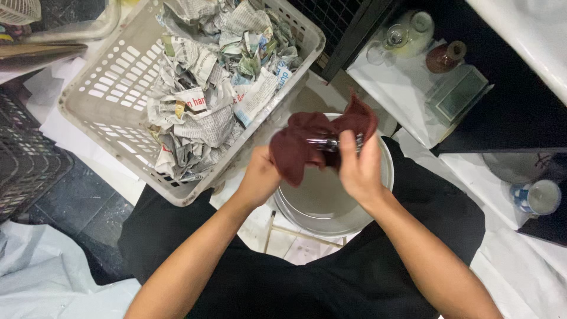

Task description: The person sits on the floor and repeatedly washes small glass items in a bucket of water, then dries them with a maroon cloth. The person places the cleaned glasses on a nearby shelf. The process is repeated for several items.

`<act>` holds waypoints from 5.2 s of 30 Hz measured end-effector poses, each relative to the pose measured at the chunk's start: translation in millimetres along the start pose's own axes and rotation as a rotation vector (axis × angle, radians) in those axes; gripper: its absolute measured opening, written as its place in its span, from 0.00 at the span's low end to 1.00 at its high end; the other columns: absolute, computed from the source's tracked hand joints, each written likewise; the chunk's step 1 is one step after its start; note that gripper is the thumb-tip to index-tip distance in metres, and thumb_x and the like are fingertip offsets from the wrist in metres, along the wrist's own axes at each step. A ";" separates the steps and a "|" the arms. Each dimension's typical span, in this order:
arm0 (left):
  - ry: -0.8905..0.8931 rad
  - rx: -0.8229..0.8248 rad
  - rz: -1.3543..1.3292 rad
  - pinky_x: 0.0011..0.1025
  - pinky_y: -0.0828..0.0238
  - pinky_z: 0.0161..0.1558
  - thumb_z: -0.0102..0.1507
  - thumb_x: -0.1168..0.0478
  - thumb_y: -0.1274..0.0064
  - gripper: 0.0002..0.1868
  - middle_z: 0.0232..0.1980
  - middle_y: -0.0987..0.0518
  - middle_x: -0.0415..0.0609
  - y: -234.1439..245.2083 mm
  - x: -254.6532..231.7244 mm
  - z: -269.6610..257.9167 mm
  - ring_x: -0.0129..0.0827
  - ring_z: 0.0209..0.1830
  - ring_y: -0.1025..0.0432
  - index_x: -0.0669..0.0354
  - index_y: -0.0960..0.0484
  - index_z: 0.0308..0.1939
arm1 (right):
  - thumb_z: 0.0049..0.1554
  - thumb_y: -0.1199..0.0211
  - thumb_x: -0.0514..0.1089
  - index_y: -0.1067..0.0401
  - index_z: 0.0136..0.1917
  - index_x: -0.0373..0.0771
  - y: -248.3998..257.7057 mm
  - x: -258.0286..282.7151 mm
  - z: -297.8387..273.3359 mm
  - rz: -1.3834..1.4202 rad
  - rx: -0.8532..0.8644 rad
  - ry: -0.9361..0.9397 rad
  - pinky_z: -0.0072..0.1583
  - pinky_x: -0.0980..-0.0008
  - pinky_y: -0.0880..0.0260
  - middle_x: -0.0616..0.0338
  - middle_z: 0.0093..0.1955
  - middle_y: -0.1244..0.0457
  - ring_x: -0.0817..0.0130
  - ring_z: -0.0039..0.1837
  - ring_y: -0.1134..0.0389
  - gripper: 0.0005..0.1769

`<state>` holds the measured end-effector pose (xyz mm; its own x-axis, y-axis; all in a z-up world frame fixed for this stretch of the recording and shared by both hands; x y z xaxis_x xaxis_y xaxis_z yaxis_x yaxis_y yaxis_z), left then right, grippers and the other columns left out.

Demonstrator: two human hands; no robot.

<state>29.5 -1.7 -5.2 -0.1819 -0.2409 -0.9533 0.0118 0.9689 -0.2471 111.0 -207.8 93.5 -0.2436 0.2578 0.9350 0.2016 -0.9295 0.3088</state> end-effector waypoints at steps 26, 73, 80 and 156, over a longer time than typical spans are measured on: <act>0.103 -0.079 -0.563 0.42 0.25 0.60 0.71 0.62 0.52 0.16 0.57 0.20 0.58 -14.9 -68.8 16.3 0.43 0.57 0.24 0.70 0.27 0.60 | 0.74 0.52 0.49 0.35 0.65 0.33 17.0 23.7 13.2 0.054 -0.118 -0.036 0.62 0.72 0.32 0.58 0.56 0.33 0.75 0.57 0.34 0.17; 0.301 0.291 -0.400 0.38 0.25 0.51 0.72 0.63 0.46 0.16 0.53 0.18 0.54 -20.9 -43.0 12.2 0.36 0.45 0.24 0.71 0.20 0.60 | 0.72 0.49 0.40 0.35 0.70 0.31 -7.4 17.3 -3.6 -0.130 -0.018 -0.021 0.51 0.68 0.30 0.53 0.47 0.34 0.64 0.47 0.32 0.16; 0.428 0.338 -0.681 0.49 0.27 0.60 0.71 0.63 0.49 0.20 0.64 0.22 0.58 -29.7 -70.9 15.1 0.44 0.65 0.27 0.69 0.25 0.65 | 0.68 0.42 0.38 0.43 0.73 0.19 5.3 15.2 -1.1 -0.328 0.127 0.375 0.53 0.59 0.26 0.44 0.51 0.33 0.51 0.49 0.27 0.27; 0.321 0.014 -0.552 0.33 0.26 0.55 0.63 0.63 0.38 0.14 0.49 0.15 0.51 -31.5 -65.1 13.9 0.32 0.49 0.21 0.69 0.15 0.50 | 0.55 0.27 0.44 0.32 0.56 0.32 9.1 42.6 9.7 -0.446 0.154 0.578 0.55 0.57 0.31 0.45 0.54 0.38 0.49 0.53 0.32 0.22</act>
<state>54.6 -17.3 62.3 -0.4501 -0.6737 -0.5861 -0.1557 0.7055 -0.6914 111.6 -202.7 137.8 -0.7846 0.3829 0.4877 0.0873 -0.7105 0.6982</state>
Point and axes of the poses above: each hand's wrist, its own z-axis towards the middle knuckle, its own y-axis out of the back of the hand, x = y × z, the point moved 3 cm from there along z, towards the middle knuckle
